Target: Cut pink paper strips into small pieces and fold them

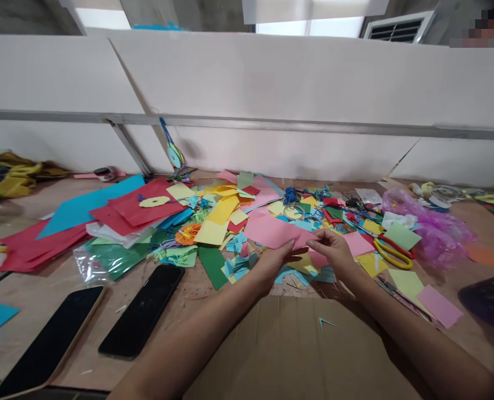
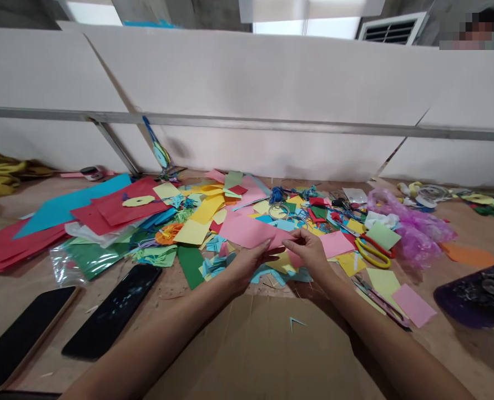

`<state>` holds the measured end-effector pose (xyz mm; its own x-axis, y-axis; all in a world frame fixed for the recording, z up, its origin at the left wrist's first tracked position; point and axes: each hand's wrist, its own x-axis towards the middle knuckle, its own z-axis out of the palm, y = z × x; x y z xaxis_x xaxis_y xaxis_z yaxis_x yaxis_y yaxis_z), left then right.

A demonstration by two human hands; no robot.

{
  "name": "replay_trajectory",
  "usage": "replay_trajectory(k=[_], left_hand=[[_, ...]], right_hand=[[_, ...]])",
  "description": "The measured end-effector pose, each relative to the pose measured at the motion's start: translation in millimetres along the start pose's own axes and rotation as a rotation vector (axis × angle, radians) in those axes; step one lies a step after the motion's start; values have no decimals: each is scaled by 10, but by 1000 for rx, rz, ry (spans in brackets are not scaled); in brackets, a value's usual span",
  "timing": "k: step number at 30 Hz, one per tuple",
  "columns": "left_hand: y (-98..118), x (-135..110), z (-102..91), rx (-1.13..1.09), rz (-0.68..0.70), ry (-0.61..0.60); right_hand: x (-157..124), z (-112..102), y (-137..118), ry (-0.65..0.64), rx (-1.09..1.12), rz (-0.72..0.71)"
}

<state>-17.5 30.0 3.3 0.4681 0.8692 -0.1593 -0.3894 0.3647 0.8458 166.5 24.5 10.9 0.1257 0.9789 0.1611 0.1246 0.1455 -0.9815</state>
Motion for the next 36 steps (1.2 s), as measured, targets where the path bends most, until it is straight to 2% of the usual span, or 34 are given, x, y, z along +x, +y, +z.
replay_trajectory(k=[6,12,18,21,32,36], left_hand=[[-85,-40,44,-6,-51,4],[-1,-154,113,162,-86,153],[7,-183,156,239,-89,130],[-4,-180,189,202,-39,127],[-34,-161,157,86,-27,88],[0,-208,163,164,-90,114]], right_hand=[[-122,16,54,63,6,9],[-179,58,-15,82,-28,8],[-195,40,-64,96,-14,0],[-211,38,-83,91,-6,5],[-262,45,-132,91,-40,-15],[-272,43,-127,96,-49,-18]])
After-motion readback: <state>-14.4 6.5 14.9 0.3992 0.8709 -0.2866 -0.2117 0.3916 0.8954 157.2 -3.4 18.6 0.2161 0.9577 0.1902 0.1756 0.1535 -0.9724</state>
